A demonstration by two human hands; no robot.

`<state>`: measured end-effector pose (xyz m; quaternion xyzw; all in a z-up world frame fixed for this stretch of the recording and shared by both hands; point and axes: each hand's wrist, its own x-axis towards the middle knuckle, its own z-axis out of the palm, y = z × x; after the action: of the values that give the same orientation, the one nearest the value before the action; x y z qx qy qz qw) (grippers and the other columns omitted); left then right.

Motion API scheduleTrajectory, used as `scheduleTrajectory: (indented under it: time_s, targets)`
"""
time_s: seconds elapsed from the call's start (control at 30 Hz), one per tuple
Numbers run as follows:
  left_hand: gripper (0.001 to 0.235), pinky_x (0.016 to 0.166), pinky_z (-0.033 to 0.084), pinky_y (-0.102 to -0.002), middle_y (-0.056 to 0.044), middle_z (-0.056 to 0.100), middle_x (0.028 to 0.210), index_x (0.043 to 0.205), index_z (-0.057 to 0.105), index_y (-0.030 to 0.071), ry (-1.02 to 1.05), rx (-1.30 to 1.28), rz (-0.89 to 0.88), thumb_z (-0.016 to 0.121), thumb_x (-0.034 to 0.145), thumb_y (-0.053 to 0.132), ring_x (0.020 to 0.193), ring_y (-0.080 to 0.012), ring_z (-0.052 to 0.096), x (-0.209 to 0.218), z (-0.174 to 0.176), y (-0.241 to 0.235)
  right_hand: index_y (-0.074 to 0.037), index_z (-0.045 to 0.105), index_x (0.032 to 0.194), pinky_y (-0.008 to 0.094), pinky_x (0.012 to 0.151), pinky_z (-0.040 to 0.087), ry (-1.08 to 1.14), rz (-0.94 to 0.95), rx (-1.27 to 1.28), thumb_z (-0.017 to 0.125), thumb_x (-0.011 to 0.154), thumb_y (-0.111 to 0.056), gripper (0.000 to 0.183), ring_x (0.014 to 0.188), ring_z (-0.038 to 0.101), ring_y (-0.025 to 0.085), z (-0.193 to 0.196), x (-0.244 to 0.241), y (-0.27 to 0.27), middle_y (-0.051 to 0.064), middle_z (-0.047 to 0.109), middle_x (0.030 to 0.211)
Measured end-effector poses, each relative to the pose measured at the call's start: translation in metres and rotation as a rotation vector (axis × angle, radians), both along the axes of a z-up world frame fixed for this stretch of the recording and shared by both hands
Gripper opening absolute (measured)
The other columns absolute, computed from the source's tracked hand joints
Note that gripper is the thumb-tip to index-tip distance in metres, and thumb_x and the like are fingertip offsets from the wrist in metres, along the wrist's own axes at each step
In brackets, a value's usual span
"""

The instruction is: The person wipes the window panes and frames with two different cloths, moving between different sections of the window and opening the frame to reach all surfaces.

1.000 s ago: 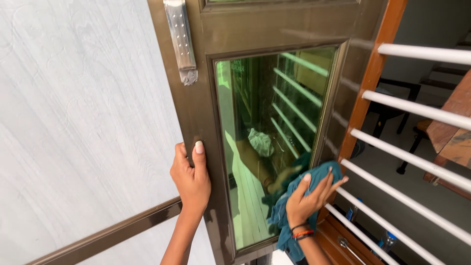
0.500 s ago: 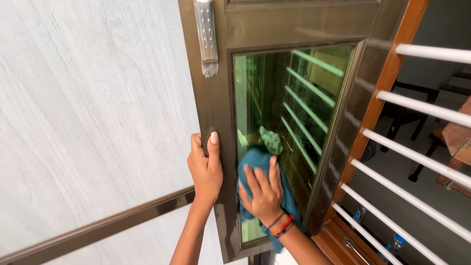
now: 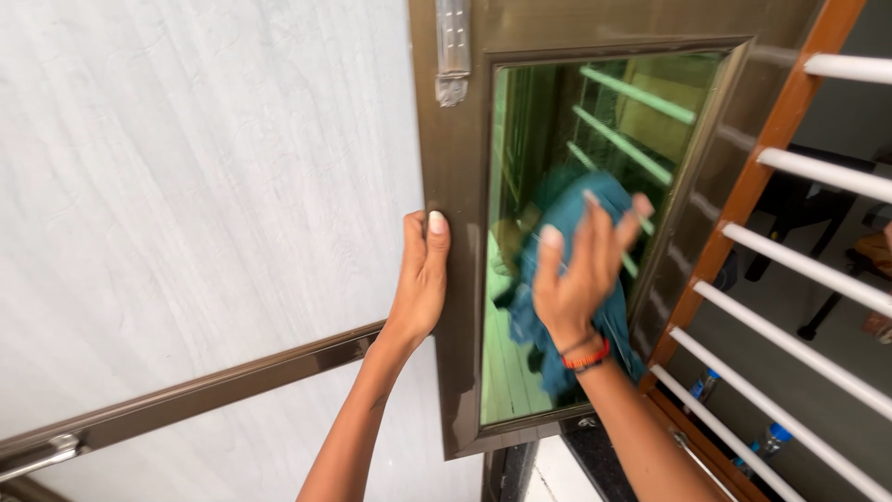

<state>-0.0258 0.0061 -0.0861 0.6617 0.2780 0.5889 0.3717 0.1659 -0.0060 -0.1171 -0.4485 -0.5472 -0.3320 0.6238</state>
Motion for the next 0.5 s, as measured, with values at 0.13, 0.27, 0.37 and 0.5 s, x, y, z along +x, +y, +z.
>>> scheduleTrajectory:
  time_s: [0.13, 0.27, 0.37, 0.5]
  targets:
    - [0.091, 0.122, 0.020, -0.040, -0.014, 0.028, 0.155, 0.154, 0.023, 0.003, 0.005, -0.115, -0.134, 0.016, 0.097, 0.074, 0.146, -0.0249, 0.023, -0.013, 0.004, -0.002, 0.004, 0.058, 0.145, 0.062, 0.132, 0.022, -0.247, 0.136, 0.024, 0.062, 0.106, -0.025, 0.048, 0.158, 0.020, 0.051, 0.060, -0.063, -0.008, 0.017, 0.056, 0.145]
    - [0.105, 0.121, 0.013, -0.050, -0.019, 0.028, 0.168, 0.163, 0.017, 0.011, -0.183, -0.183, -0.298, 0.005, 0.086, 0.081, 0.157, -0.0330, 0.020, -0.029, 0.001, -0.016, -0.009, 0.070, 0.138, 0.060, 0.124, 0.031, -0.395, 0.066, 0.069, 0.072, 0.097, -0.023, 0.044, 0.150, 0.031, 0.049, 0.060, -0.084, -0.018, 0.013, 0.059, 0.124]
    - [0.101, 0.124, 0.023, -0.052, -0.018, 0.029, 0.167, 0.161, 0.020, 0.012, -0.152, -0.193, -0.281, 0.008, 0.089, 0.081, 0.157, -0.0337, 0.026, -0.040, -0.008, -0.022, -0.015, 0.076, 0.131, 0.055, 0.119, 0.037, -0.625, 0.036, 0.065, 0.076, 0.092, -0.027, 0.040, 0.144, 0.044, 0.039, 0.028, -0.084, -0.011, 0.007, 0.065, 0.117]
    - [0.097, 0.120, 0.027, -0.049, -0.018, 0.040, 0.163, 0.158, 0.027, 0.010, -0.056, -0.241, -0.167, 0.015, 0.090, 0.078, 0.151, -0.0326, 0.034, -0.052, -0.044, -0.034, -0.017, 0.080, 0.112, 0.045, 0.118, 0.040, -0.781, 0.147, 0.000, 0.077, 0.091, -0.033, 0.026, 0.137, 0.054, 0.025, -0.077, -0.068, -0.003, 0.003, 0.074, 0.116]
